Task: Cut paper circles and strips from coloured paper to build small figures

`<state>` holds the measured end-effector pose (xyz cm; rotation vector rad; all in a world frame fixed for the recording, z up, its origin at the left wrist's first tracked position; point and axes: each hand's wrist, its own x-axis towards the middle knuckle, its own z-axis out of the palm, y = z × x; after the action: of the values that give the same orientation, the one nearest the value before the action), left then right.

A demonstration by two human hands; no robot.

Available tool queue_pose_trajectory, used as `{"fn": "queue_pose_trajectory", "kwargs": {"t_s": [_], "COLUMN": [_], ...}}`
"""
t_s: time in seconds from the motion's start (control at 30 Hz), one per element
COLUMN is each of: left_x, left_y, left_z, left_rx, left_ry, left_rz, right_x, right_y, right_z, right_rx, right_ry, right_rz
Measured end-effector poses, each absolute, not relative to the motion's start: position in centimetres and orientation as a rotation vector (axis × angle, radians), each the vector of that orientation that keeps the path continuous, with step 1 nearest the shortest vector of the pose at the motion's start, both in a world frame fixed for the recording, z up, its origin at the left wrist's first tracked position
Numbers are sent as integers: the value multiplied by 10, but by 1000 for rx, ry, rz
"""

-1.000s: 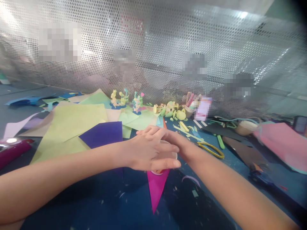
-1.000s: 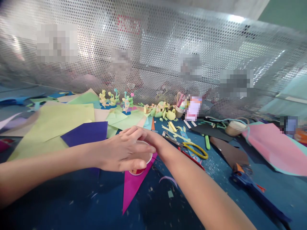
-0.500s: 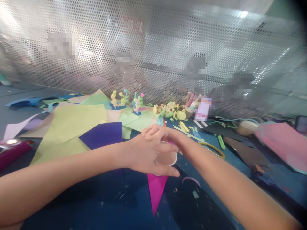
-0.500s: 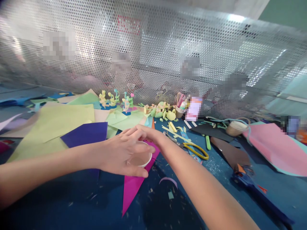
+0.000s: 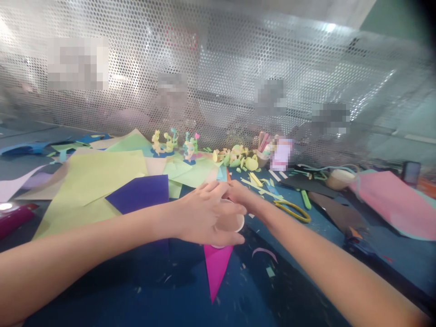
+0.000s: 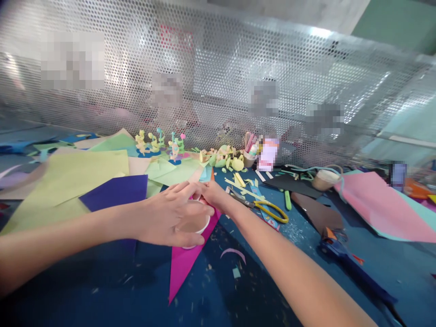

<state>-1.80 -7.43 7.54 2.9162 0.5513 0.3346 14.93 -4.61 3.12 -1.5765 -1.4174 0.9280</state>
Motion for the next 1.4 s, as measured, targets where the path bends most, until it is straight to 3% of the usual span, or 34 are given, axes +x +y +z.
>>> {"fn": "queue_pose_trajectory", "kwargs": {"t_s": [0.23,1.0,1.2,1.3,1.4], "left_x": [-16,-13,-14,-21,-30], "left_y": [-75,-75,-74,-67,-54], "left_z": [76,76,80,94,112], "left_rx": [2952,2931,2923,2801,2643], "left_ry": [559,592,529,550,695], "left_rz": [328,285,315,456,822], "right_x": [164,179,191,206,215], "right_y": [-59,-141,-136,-125,-120], "right_z": [19,26,18,16,14], "right_rx": [-1406,-1488,-1296,-1137,-1104], "right_ry": [-1427,-1336,-933,-701,-680], "right_rz": [1020,638,743,730,768]}}
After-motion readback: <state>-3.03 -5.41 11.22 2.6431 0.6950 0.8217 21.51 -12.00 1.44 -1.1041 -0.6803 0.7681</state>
